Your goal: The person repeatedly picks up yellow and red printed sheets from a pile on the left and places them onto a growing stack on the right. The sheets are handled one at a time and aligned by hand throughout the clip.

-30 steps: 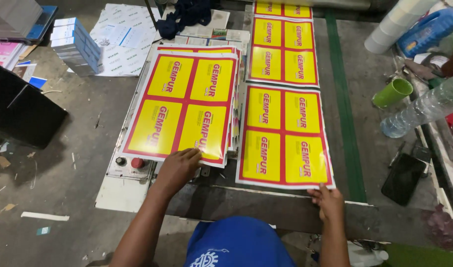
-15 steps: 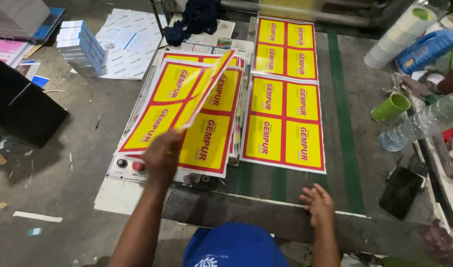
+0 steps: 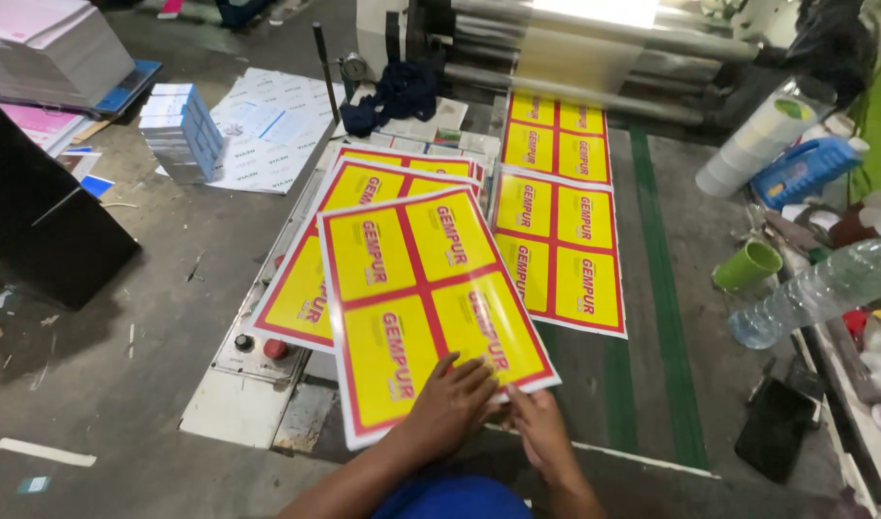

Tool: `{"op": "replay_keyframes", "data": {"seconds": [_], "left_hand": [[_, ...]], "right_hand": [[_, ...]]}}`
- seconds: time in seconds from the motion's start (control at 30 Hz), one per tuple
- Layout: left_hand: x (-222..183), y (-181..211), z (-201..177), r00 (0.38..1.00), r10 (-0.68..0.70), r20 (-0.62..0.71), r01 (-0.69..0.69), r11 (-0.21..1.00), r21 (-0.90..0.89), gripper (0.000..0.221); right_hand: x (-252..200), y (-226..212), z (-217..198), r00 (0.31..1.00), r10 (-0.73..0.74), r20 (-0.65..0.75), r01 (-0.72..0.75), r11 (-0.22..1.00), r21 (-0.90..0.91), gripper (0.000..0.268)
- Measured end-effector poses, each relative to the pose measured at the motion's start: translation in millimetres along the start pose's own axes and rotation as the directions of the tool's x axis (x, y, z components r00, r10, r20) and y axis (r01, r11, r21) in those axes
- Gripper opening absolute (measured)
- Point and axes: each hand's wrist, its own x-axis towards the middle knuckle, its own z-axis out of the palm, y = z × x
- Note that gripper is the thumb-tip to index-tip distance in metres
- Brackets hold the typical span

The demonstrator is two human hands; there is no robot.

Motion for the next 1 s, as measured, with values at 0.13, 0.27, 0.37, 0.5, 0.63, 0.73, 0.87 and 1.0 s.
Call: {"op": "replay_keyframes", "data": {"seconds": [0.13,0.27,0.37,0.5,0.63,0.73,0.87,1.0], "left_hand": [[-16.7,-34.9,-5.7,1.000,-0.028,-0.001,0.028,1.000,0.012,0.035],[-45.0,-81.2,-15.5,0.981,-0.190,0.042,0.187,0.980,0.070,0.033],[-43.6,-84.3,-50.0,0.969,-0.231,0.082,0.225,0.972,0.072,0.044],[-44.1,-88.8,-68.4,0.986,-0.133,0.099,0.113,0.975,0.189,0.049],[-55.0,-107.5,-57.7,0.984,-0.150,0.094,0.123,0.960,0.251,0.034],[-46.0,-104.0,-67.4,0.986,-0.160,0.047,0.144,0.960,0.240,0.034],[-28.4,-97.5,-82.8,0.985,-0.139,-0.105,0.159,0.962,0.223,0.027],[-27.9,-102.3,-80.4,0.975,-0.149,-0.162,0.179,0.965,0.191,0.021]], "right_hand": [[-9.3,4.9,-42.8,0.988,-0.022,-0.151,0.021,1.000,-0.011,0.021],[-25.2,14.9,-100.1,0.935,-0.086,-0.344,0.102,0.994,0.031,0.016],[-43.6,20.0,-142.3,0.890,-0.132,-0.436,0.153,0.988,0.015,0.015],[-68.1,21.3,-172.5,0.824,-0.170,-0.541,0.177,0.983,-0.039,0.018],[-86.8,24.3,-190.7,0.776,-0.109,-0.622,0.094,0.994,-0.058,0.022],[-100.7,22.7,-185.7,0.760,-0.060,-0.647,0.017,0.997,-0.073,0.024],[-109.6,30.9,-182.7,0.775,-0.030,-0.631,-0.020,0.997,-0.071,0.026],[-111.1,41.6,-183.1,0.826,-0.025,-0.563,0.023,1.000,-0.011,0.027]]}}
